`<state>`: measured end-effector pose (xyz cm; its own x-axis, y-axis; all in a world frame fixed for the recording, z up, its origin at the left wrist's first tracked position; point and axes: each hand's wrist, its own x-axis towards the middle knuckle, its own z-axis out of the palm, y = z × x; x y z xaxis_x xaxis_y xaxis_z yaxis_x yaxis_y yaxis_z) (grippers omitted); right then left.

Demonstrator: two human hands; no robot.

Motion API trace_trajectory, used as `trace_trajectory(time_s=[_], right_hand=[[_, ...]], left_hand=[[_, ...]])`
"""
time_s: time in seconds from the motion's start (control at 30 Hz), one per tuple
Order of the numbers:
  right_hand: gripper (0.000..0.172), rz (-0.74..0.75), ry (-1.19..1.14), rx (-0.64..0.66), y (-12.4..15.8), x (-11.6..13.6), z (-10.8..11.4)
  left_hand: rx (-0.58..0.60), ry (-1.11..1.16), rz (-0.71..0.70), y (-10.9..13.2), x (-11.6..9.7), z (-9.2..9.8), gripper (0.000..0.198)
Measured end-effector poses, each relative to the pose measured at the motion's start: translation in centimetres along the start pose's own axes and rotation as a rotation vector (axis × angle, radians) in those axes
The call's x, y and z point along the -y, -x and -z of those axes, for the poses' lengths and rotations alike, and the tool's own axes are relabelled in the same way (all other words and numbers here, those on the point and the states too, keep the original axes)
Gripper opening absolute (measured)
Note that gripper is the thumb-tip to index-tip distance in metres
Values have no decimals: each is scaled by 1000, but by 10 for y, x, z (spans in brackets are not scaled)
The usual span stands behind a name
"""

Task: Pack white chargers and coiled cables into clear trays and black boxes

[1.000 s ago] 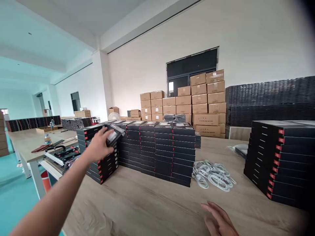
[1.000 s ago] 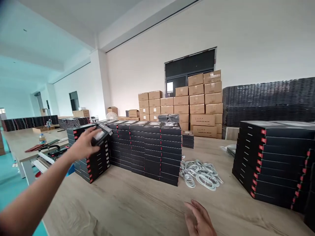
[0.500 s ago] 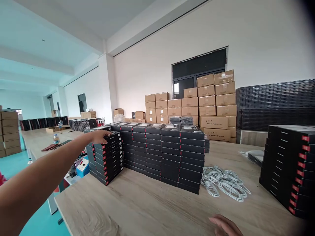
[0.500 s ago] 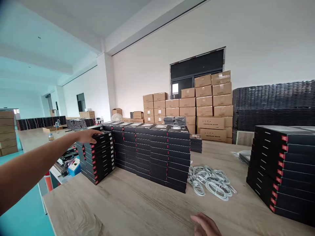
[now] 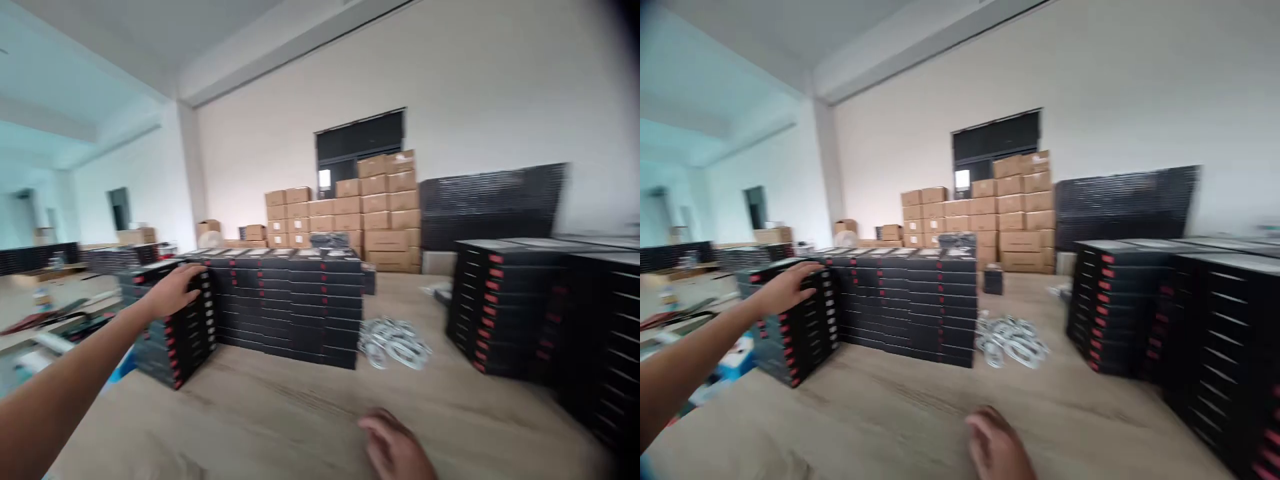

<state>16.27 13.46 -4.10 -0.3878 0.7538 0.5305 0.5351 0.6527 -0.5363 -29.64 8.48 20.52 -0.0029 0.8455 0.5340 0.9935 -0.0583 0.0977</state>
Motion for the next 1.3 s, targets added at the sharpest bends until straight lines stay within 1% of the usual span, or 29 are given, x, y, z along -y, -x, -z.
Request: trace_trajectory(time_s=[0.07, 0.1, 0.13, 0.2, 0.27, 0.3, 0.33, 0.37, 0.4, 0.43, 0.5, 0.6, 0.67, 0.7, 0.73, 0.8, 0.87, 0.97, 1.03, 1.1, 1.13, 1.2, 1.27, 1.3], right_hand=[[29, 57, 48, 68, 2, 16, -3], [25, 82, 83, 93, 2, 21, -6], [21, 98, 106, 115, 2, 22, -8], [17, 115, 160, 141, 4, 21, -12], [16, 118, 213, 132, 9, 19, -14], [15, 115, 239, 114, 12, 18, -14], [16, 104, 263, 97, 15, 17, -12], [16, 86, 286, 82, 18, 16, -9], [17, 62, 307, 68, 20, 15, -3], [17, 21, 329, 61, 22, 14, 4], [22, -93, 374, 47, 27, 8, 27], [30, -323, 451, 19, 38, -4, 71], [31, -420, 483, 34, 44, -12, 93], [31, -449, 491, 61, 45, -15, 100], [29, -468, 495, 99, 45, -15, 103], [23, -484, 500, 188, 38, -13, 98], [17, -494, 511, 266, 25, -8, 86], [16, -511, 521, 353, 4, 0, 70], [16, -514, 503, 408, -4, 5, 70], [13, -517, 456, 469, 0, 13, 79], [12, -521, 424, 499, 5, 18, 88], [9, -543, 354, 550, 25, 29, 113], [10, -598, 297, 571, 52, 39, 146], [11, -648, 260, 576, 68, 43, 165]], left_hand=[[-81, 108, -65, 7, -46, -37, 52], [-147, 249, -68, 14, -74, -61, 47], [-174, 385, -71, 23, -104, -86, 42], [-134, 607, -79, 47, -169, -139, 32], [-60, 729, -135, 72, -227, -187, 27], [-18, 741, -191, 83, -250, -208, 27], [10, 747, -235, 91, -267, -225, 27], [44, 756, -271, 97, -278, -239, 26], [67, 765, -282, 101, -283, -249, 26], [83, 766, -284, 103, -282, -256, 25], [108, 770, -253, 104, -271, -263, 25], [150, 769, -188, 102, -251, -261, 23], [163, 768, -154, 100, -246, -258, 21], [165, 770, -142, 99, -246, -257, 21], [169, 773, -134, 98, -248, -257, 21], [181, 783, -127, 97, -251, -259, 22], [194, 788, -132, 97, -252, -261, 23], [195, 787, -142, 99, -248, -264, 23], [187, 783, -141, 100, -243, -264, 23], [177, 784, -137, 101, -240, -263, 22], [173, 788, -134, 101, -239, -263, 22], [168, 802, -133, 101, -240, -261, 22], [167, 822, -135, 100, -242, -260, 22], [169, 834, -136, 100, -243, -259, 22]])
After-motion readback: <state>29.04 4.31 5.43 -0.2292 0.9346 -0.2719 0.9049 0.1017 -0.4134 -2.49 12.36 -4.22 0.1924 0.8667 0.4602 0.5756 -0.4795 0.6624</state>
